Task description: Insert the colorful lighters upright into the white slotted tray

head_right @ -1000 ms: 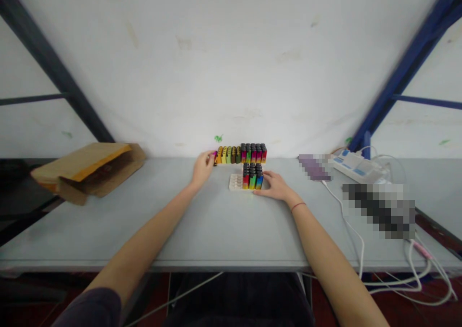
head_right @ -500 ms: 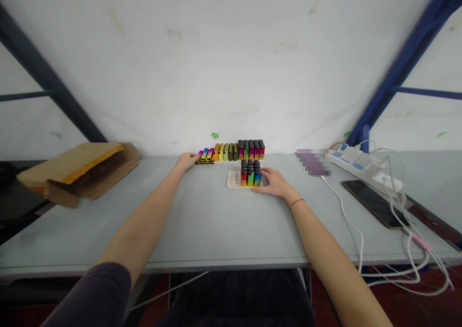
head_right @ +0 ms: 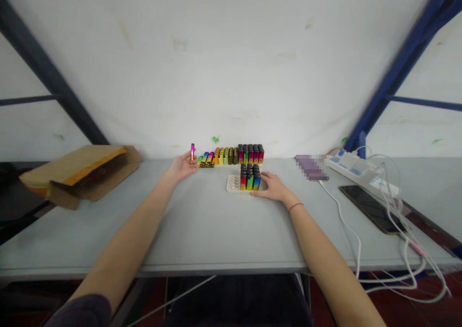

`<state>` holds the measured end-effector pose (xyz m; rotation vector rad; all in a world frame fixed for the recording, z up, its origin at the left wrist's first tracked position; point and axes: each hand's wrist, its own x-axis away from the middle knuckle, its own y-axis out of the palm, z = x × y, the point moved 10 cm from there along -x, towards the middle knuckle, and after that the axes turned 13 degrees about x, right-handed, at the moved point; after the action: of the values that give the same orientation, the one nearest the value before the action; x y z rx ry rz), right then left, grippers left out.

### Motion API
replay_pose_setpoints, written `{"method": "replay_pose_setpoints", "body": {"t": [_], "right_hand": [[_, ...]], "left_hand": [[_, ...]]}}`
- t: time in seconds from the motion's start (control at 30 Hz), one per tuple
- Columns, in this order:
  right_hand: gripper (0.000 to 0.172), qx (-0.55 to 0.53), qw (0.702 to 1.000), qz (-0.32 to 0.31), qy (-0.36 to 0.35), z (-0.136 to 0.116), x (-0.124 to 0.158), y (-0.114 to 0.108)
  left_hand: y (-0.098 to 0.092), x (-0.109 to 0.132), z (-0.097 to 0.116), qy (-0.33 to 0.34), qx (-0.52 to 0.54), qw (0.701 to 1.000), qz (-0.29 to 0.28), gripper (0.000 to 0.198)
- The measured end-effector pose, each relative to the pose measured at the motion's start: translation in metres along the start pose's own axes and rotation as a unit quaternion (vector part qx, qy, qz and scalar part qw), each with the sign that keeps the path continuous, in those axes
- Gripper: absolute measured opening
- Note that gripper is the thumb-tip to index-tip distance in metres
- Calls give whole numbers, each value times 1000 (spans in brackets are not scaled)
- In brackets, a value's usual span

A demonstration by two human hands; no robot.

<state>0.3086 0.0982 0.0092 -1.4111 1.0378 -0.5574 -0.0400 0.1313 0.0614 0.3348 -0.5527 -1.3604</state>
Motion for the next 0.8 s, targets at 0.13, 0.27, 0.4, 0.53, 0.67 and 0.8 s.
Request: {"method": "replay_pose_setpoints", "body": {"t": [0.13,0.27,0.4,0.53,0.67,0.8], "right_hand": [[88,-3,1000,2,-1,0,0,0],[89,-4,1000,4,-6,0,0,-1],[90,-5,1000,3,-4,0,0,-2],[87,-6,1000,10,-5,0,0,-2],[87,-4,1000,11,0,1,0,-1],[87,-2,1000,9,2,0,0,-3]], "left_hand": [[30,22,-24,-50,109,991,-55,26],[51,35,-39,-10,90,992,-85,41],[58,43,-55,-1,82,994,-77,46],[62,49,-74,-44,72,994,-66,59],[60,54,-85,-58,56,996,-38,65],[54,55,-89,-50,49,997,-10,58]]}}
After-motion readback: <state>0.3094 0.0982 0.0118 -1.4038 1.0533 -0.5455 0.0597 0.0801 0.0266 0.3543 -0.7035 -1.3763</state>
